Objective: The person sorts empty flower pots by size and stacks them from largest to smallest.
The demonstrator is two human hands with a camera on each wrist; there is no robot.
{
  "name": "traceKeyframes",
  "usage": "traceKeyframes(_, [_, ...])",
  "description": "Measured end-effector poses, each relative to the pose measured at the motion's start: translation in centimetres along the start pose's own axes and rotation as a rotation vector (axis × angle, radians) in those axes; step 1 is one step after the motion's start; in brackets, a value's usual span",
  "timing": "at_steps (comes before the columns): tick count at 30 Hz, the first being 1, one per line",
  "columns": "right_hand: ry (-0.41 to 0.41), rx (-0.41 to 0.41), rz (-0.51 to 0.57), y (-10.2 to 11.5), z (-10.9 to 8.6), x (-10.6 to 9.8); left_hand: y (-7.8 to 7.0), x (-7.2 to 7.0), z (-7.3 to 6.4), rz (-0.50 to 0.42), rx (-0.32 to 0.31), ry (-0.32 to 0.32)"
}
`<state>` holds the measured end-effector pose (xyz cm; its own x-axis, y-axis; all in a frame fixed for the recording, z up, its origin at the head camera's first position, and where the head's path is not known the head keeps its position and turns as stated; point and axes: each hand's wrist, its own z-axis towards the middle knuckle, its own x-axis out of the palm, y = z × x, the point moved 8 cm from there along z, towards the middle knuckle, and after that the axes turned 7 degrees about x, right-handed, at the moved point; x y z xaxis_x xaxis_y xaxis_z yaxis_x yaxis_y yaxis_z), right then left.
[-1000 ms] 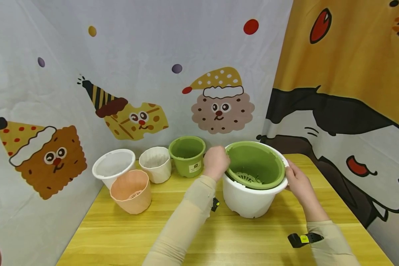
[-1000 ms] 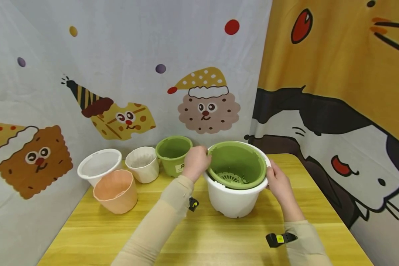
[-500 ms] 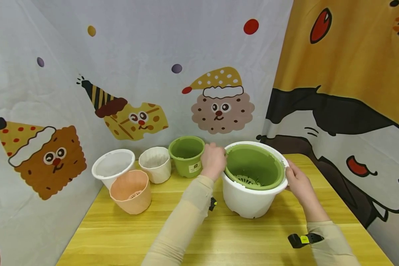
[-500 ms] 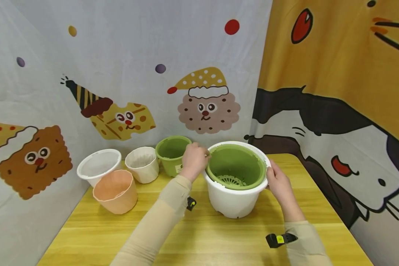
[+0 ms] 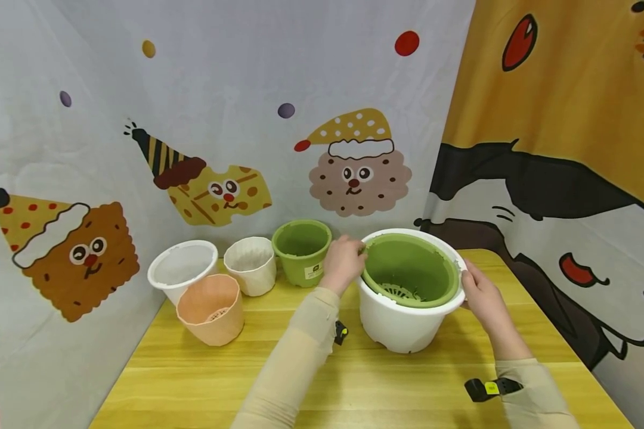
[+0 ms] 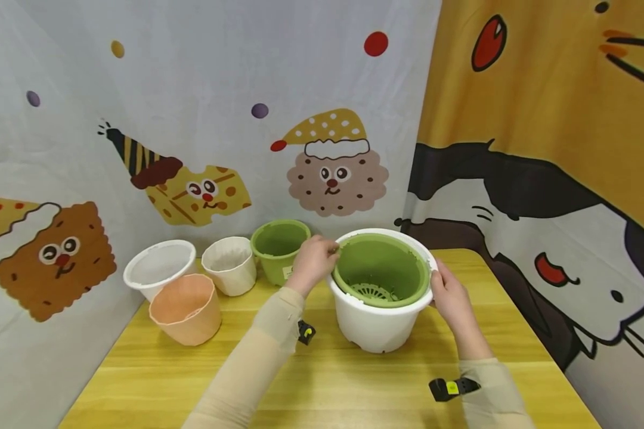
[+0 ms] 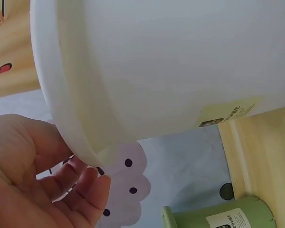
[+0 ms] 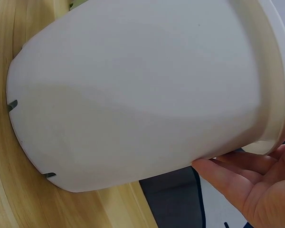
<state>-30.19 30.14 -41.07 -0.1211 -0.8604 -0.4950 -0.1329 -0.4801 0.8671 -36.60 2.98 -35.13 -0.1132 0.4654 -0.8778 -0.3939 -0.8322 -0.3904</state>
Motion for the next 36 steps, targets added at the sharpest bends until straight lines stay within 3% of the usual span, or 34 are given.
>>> traceKeyframes(7, [0.0,-0.007,0.001,0.1,0.0,0.0,0.1,-0.2,-0.4,-0.032,0.051,-0.044])
traceKeyframes(27, [0.009,0.015,0.001,-0.1,0.0,0.0,0.2,-0.6,-2.0,-0.15,0.154,-0.09])
traceKeyframes(36, [0.004,0.017,0.0,-0.1,-0.1,0.0,0.6,-0.8,-2.7,-0.21,0.145,-0.122])
